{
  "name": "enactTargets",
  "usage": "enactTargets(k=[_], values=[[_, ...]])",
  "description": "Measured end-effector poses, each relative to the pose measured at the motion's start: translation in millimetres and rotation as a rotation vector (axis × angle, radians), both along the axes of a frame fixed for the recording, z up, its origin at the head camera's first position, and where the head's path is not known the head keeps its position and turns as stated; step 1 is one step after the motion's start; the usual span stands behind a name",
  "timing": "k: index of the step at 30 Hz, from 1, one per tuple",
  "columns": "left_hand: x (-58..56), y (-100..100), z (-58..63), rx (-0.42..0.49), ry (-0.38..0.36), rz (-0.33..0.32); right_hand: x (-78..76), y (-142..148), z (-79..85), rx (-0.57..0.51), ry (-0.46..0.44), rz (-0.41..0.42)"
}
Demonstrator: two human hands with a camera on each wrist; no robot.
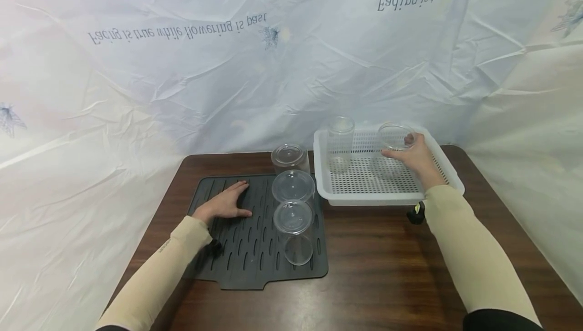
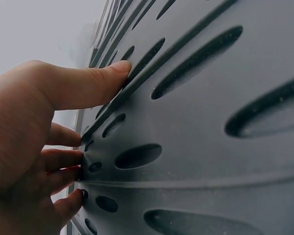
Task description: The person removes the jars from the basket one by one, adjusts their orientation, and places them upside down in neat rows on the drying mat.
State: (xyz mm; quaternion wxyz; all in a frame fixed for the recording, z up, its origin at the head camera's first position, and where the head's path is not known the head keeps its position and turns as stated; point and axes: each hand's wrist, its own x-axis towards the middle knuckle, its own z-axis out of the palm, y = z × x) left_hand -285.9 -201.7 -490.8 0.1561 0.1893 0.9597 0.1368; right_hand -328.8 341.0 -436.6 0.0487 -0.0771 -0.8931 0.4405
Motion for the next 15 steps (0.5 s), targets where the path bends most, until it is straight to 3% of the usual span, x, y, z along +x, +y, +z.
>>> enactTargets(k=[15], values=[[1.1,0.3,0.9,0.01,-0.003,-0.008,2.7,1.4,0.6,-0.001,0.002,-0.058]])
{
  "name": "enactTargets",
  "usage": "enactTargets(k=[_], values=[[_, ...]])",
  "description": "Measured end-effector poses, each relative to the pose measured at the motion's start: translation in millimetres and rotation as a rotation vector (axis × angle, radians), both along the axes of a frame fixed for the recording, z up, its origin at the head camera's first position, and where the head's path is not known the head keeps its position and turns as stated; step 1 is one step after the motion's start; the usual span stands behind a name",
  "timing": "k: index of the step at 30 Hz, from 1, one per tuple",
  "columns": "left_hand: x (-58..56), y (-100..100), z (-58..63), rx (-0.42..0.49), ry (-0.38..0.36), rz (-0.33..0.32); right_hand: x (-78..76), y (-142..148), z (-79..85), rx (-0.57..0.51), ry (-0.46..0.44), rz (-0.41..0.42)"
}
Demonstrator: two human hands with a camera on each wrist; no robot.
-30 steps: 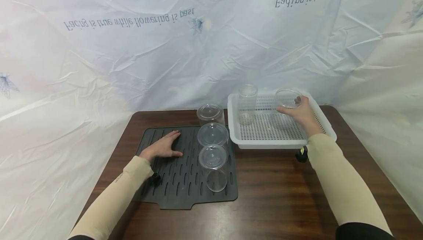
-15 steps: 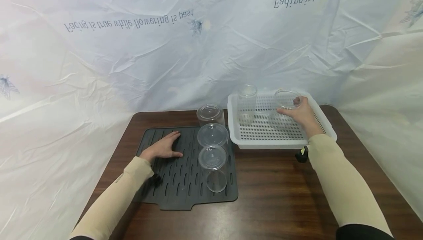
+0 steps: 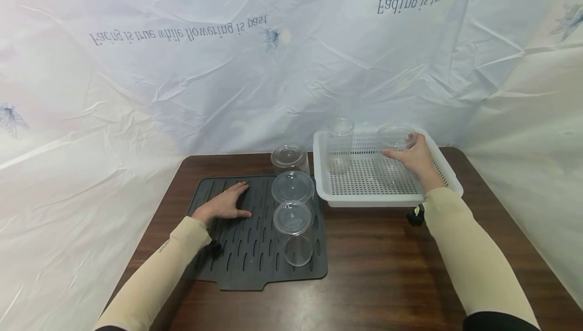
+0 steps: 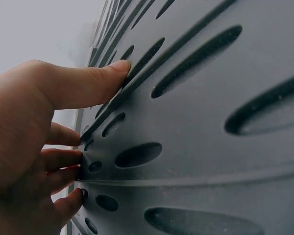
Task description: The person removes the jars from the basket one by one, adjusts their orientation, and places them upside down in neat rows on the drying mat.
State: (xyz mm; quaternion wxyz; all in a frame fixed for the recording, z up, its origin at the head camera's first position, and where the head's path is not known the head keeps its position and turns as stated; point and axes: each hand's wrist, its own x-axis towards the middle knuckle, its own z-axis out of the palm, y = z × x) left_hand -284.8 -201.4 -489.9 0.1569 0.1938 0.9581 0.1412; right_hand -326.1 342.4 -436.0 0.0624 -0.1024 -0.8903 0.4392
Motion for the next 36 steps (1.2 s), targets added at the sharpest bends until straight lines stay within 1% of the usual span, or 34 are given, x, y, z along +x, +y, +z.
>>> enactTargets(k=[7,13,23,28,36], values=[[-1.7,0.5,-0.4,-0.004,0.001,0.001,0.1,-1.8,0.8,0.046,0.019,0.024],[-1.9,0.8,-0.1,-0.01,-0.002,0.005,1.8,-4.0,3.7,0.101,0.019,0.054],[-0.9,-0.1,-0.9,-0.004,-0.009,0.008,0.3,-5.5,2.9,0.124,0.021,0.062],[-0.3,0.0,-0.4,-0.002,-0.017,0.006,0.8,-5.3,2.9,0.135,0.006,0.065],[-1.9,-0.2,0.0,0.014,-0.012,0.0,-0.1,-3.3,5.3,0.186,0.018,0.09]])
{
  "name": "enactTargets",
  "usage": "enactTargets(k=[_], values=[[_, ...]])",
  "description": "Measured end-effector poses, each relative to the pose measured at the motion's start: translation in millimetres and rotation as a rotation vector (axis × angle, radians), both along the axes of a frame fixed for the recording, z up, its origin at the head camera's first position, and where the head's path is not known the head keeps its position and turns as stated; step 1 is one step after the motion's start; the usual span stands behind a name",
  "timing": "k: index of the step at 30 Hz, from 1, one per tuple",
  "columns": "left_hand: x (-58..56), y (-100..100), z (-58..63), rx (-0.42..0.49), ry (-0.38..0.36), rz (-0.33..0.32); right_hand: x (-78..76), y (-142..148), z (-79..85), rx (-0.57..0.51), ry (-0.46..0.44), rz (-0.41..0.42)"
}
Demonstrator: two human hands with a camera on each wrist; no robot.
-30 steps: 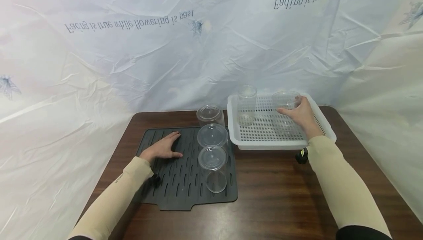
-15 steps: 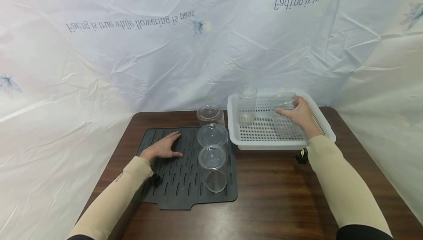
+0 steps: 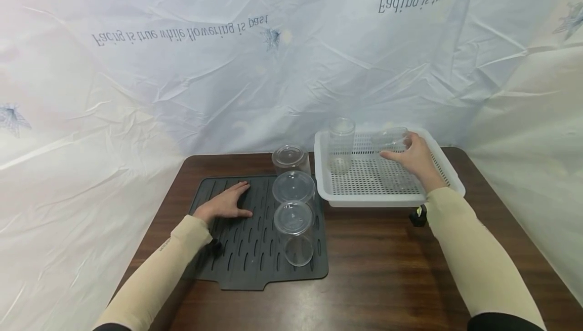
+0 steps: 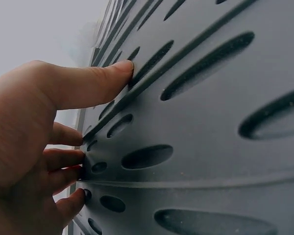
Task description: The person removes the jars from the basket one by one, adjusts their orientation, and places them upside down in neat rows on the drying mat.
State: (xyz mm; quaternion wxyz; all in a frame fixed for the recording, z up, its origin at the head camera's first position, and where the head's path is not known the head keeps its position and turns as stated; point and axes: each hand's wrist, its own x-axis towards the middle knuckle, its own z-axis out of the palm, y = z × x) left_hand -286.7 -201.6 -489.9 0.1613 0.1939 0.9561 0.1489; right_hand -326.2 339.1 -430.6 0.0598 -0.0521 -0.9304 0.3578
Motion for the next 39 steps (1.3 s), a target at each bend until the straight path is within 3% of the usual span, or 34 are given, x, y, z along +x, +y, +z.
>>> enactTargets(k=[15,21,27,39], values=[[0.4,2.0,9.0,0.081,0.005,0.005,4.4,-6.5,12.7,0.046,0.071,0.047],[0.4,2.1,17.3,0.14,0.069,-0.004,7.6,-11.3,21.6,0.064,0.106,0.077],[-0.4,-0.9,29.6,0.218,0.167,0.03,10.4,-18.5,33.7,0.089,0.154,0.101],[-1.2,3.4,57.3,0.321,0.247,0.051,13.1,-38.8,59.9,0.125,0.261,0.156]])
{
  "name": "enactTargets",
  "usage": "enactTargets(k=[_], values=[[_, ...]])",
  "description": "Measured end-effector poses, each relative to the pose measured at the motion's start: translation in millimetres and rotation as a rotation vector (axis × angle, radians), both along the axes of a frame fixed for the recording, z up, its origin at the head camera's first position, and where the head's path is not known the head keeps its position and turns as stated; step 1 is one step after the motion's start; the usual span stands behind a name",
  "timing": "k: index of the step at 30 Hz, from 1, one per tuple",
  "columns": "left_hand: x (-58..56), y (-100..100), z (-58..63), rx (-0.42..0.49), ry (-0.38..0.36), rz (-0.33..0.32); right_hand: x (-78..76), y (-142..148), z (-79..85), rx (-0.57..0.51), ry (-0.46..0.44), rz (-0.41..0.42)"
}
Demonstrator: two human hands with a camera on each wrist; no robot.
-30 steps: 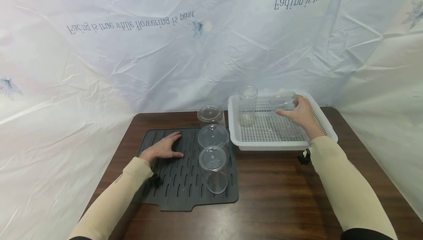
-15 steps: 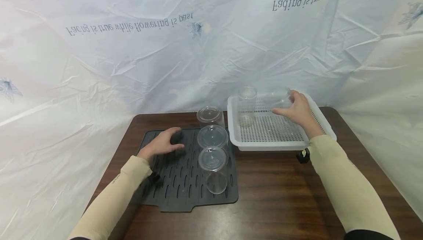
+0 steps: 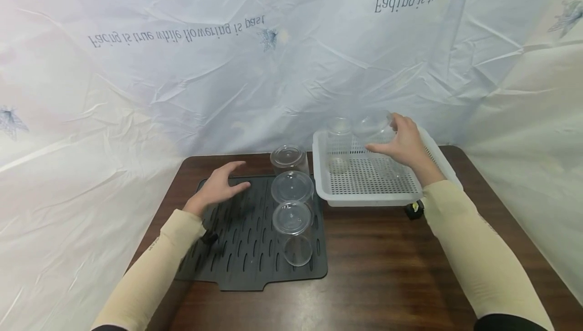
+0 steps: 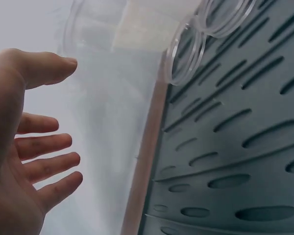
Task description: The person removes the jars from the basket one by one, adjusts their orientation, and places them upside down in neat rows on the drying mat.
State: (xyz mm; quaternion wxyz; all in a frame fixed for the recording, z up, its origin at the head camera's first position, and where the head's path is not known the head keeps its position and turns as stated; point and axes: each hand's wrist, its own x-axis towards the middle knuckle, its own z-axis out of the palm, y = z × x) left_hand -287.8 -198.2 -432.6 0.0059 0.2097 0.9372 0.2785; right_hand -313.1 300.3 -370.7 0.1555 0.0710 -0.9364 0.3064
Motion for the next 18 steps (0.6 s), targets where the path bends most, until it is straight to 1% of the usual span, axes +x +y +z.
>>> enactTargets(k=[6,10,18], values=[[2.5,1.9,8.3,0.065,0.009,-0.004,2.9,-7.4,11.9,-0.005,0.034,0.028],[1.8,3.3,12.3,0.093,0.012,-0.007,4.6,-12.7,20.3,-0.012,0.063,0.058],[0.6,9.5,21.8,0.114,0.046,-0.036,8.7,-26.0,31.8,-0.01,0.139,0.12]])
